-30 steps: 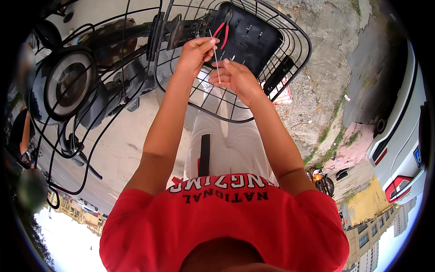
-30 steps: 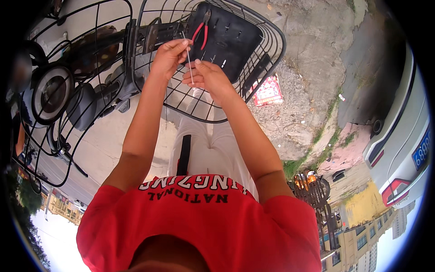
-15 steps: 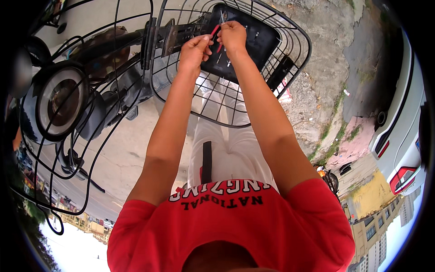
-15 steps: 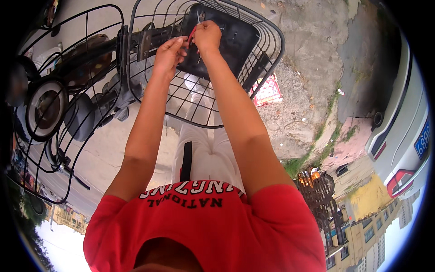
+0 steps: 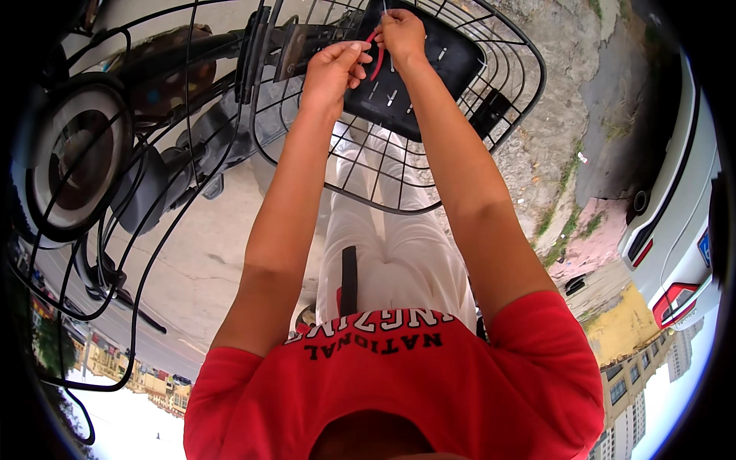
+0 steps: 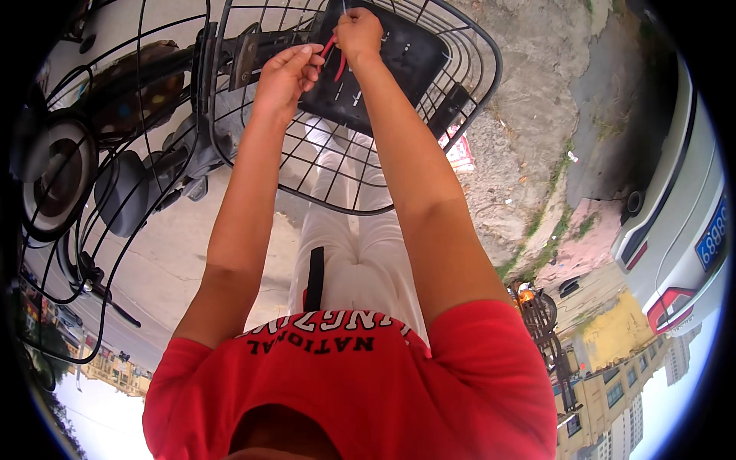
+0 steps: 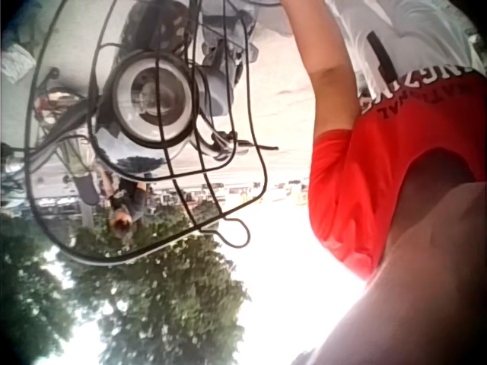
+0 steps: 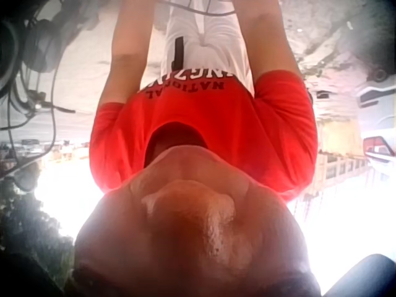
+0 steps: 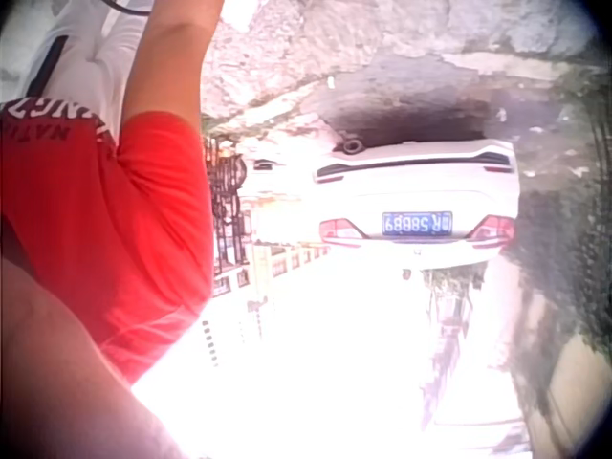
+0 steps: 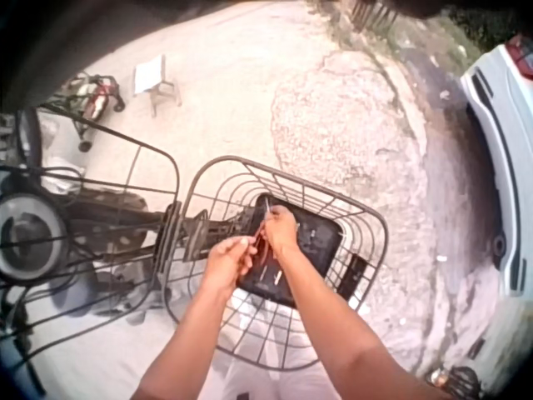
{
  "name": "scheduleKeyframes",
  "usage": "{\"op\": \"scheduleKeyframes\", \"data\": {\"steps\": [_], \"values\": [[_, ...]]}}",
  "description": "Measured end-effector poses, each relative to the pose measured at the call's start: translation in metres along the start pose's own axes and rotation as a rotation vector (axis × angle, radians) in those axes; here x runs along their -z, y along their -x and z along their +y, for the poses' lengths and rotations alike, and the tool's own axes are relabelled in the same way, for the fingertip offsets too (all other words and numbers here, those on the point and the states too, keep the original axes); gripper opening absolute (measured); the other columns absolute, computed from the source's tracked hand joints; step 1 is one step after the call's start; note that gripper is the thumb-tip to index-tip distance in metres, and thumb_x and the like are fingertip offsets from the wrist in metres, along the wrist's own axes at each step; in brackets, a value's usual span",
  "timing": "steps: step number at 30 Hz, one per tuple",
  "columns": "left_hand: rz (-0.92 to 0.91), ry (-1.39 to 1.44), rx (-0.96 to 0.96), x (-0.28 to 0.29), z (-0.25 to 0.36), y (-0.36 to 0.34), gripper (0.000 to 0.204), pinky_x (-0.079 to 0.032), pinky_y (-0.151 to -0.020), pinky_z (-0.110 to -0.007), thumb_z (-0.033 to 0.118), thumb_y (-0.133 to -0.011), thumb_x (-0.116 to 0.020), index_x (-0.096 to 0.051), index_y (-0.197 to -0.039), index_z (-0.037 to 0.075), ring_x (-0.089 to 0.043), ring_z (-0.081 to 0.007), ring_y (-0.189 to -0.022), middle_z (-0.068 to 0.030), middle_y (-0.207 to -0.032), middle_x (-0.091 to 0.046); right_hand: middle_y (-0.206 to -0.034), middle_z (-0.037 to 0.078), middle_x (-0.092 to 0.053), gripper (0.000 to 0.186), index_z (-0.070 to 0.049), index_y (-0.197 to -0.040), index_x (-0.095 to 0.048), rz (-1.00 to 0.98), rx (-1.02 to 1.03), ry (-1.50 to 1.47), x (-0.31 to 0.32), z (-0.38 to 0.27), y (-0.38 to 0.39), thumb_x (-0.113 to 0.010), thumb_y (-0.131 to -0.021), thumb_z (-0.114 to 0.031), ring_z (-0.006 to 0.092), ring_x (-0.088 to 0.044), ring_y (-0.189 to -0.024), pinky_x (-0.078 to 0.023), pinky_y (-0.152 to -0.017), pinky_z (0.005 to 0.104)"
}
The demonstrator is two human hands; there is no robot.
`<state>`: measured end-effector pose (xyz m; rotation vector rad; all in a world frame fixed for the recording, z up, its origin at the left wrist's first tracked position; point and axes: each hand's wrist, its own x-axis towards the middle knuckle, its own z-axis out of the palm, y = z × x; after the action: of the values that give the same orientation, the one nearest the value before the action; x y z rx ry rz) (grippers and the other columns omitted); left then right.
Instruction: The person works on the front basket of an electric scooter, using pliers to manipulate wires and zip ties. They repeatedly adjust and secure the wires within the basket, occasionally repositioning the basket itself.
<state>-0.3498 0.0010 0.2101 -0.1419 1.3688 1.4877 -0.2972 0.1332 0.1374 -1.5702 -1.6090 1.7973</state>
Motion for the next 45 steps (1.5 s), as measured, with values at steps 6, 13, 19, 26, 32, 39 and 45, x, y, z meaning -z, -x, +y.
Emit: {"op": "scheduleKeyframes", "data": {"steps": [6, 13, 19, 26, 32, 39, 45], "values": [[-0.01, 0.002, -0.004, 0.003, 0.0, 0.003, 0.02, -0.038, -0.05, -0.02, 0.016, -0.089, -0.056, -0.063, -0.099, -0.001, -0.052, -0.0064, -0.059, -0.0036, -0.079, -0.063, -0.067, 0.008, -0.062, 0.021, 0.004, -0.097, -0.059, 0.013, 0.049, -0.017, -0.004, 0.0, 0.003, -0.057, -0.087, -0.014, 0.012, -0.055, -0.051, -0.045, -0.045, 0.0238], [-0.033, 0.008, -0.019, 0.006, 0.001, 0.004, 0.021, -0.037, -0.05, -0.02, 0.016, -0.09, -0.055, -0.063, -0.099, 0.0, -0.052, -0.0065, -0.059, -0.0033, -0.079, -0.063, -0.066, 0.008, -0.061, 0.018, 0.003, -0.094, -0.06, 0.021, 0.097, -0.005, -0.008, 0.006, 0.003, -0.057, -0.087, -0.013, 0.0116, -0.055, -0.05, -0.045, -0.045, 0.0245], [-0.031, 0.017, -0.011, 0.008, 0.0, 0.001, 0.02, -0.037, -0.05, -0.02, 0.016, -0.09, -0.055, -0.063, -0.099, 0.0, -0.052, -0.0066, -0.059, -0.0034, -0.079, -0.063, -0.063, 0.009, -0.062, 0.018, -0.003, -0.092, -0.065, 0.102, 0.031, 0.112, -0.01, -0.008, 0.005, -0.053, -0.085, -0.015, 0.0179, -0.058, -0.051, -0.048, -0.054, 0.0322], [-0.039, 0.029, -0.008, 0.007, -0.001, -0.003, 0.02, -0.037, -0.049, -0.02, 0.016, -0.09, -0.055, -0.063, -0.098, 0.0, -0.052, -0.0069, -0.058, -0.0034, -0.078, -0.062, -0.066, 0.009, -0.062, 0.016, 0.004, -0.09, -0.06, 0.044, 0.004, 0.06, -0.01, -0.009, 0.003, -0.056, -0.086, -0.012, 0.0127, -0.056, -0.051, -0.045, -0.044, 0.0254], [-0.034, 0.029, 0.002, 0.006, -0.002, -0.008, 0.02, -0.037, -0.049, -0.02, 0.016, -0.09, -0.055, -0.063, -0.098, 0.0, -0.052, -0.007, -0.058, -0.0034, -0.078, -0.062, -0.063, 0.009, -0.062, 0.02, -0.001, -0.093, -0.063, 0.095, 0.007, 0.165, -0.01, -0.013, -0.007, -0.052, -0.086, -0.015, 0.0156, -0.058, -0.052, -0.048, -0.052, 0.03], [-0.034, 0.02, 0.016, 0.002, 0.0, -0.011, 0.021, -0.037, -0.05, -0.02, 0.017, -0.09, -0.055, -0.062, -0.099, -0.001, -0.051, -0.007, -0.059, -0.0036, -0.079, -0.062, -0.061, 0.009, -0.06, 0.019, 0.004, -0.088, -0.061, 0.081, -0.066, -0.189, -0.022, -0.005, -0.022, -0.054, -0.087, -0.014, 0.0143, -0.054, -0.047, -0.043, -0.043, 0.0273], [-0.051, 0.021, 0.021, 0.001, 0.004, -0.015, 0.021, -0.038, -0.05, -0.021, 0.016, -0.091, -0.054, -0.062, -0.099, -0.002, -0.051, -0.0073, -0.059, -0.0043, -0.079, -0.062, -0.06, 0.009, -0.059, 0.017, 0.003, -0.085, -0.059, 0.146, -0.15, -0.199, -0.033, -0.004, -0.037, -0.054, -0.086, -0.013, 0.0145, -0.051, -0.044, -0.041, -0.04, 0.0275]]}}
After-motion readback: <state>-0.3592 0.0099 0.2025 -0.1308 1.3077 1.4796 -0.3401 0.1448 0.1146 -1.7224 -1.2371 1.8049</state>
